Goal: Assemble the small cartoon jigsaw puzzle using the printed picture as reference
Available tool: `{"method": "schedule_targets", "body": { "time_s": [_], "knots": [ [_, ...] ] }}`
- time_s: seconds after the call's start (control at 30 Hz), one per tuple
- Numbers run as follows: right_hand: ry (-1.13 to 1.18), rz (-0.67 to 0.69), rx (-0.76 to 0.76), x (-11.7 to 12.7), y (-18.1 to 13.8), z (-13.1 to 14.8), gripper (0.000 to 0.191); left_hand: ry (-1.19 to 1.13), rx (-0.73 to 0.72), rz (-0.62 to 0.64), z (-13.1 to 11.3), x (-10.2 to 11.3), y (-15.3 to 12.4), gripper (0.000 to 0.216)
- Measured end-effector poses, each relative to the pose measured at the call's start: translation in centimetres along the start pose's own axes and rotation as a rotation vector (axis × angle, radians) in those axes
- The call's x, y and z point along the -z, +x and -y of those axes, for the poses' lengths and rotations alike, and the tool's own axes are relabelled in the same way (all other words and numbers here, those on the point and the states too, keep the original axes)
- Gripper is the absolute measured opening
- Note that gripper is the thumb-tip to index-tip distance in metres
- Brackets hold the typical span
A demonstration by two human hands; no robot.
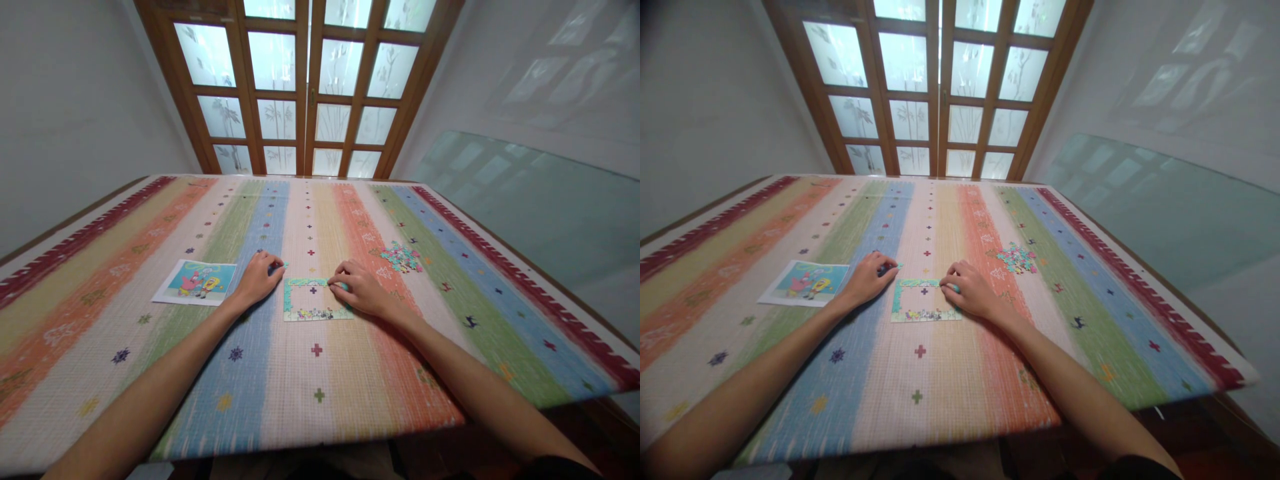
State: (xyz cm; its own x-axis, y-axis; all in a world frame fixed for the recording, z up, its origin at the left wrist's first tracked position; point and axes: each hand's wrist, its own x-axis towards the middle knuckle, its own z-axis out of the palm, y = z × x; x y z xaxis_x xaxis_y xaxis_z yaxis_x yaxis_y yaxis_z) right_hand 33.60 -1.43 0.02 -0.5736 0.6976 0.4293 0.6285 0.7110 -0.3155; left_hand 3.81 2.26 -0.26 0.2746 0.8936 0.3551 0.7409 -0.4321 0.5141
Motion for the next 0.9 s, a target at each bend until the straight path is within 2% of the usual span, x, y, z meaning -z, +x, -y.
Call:
{"method": "schedule_targets", "body": {
  "time_s": [0.6, 0.73, 0.9],
  "knots": [
    [0.013, -0.002, -0.006, 0.4, 0.0, 0.2, 0.021, -0.178, 0.045, -0.022, -1.5, 0.5, -0.3, 0.005],
    [0.047, -0.054, -0.031, 0.7, 0.2, 0.9, 0.023, -0.246, 0.046, -0.018, -2.9, 0.7, -0.6, 0.01],
    [0.088, -0.131, 0.047, 0.7, 0.4, 2.3, 0.027, -0.443, 0.018, 0.001, -5.7, 0.2, -1.6, 0.012]
  ]
}}
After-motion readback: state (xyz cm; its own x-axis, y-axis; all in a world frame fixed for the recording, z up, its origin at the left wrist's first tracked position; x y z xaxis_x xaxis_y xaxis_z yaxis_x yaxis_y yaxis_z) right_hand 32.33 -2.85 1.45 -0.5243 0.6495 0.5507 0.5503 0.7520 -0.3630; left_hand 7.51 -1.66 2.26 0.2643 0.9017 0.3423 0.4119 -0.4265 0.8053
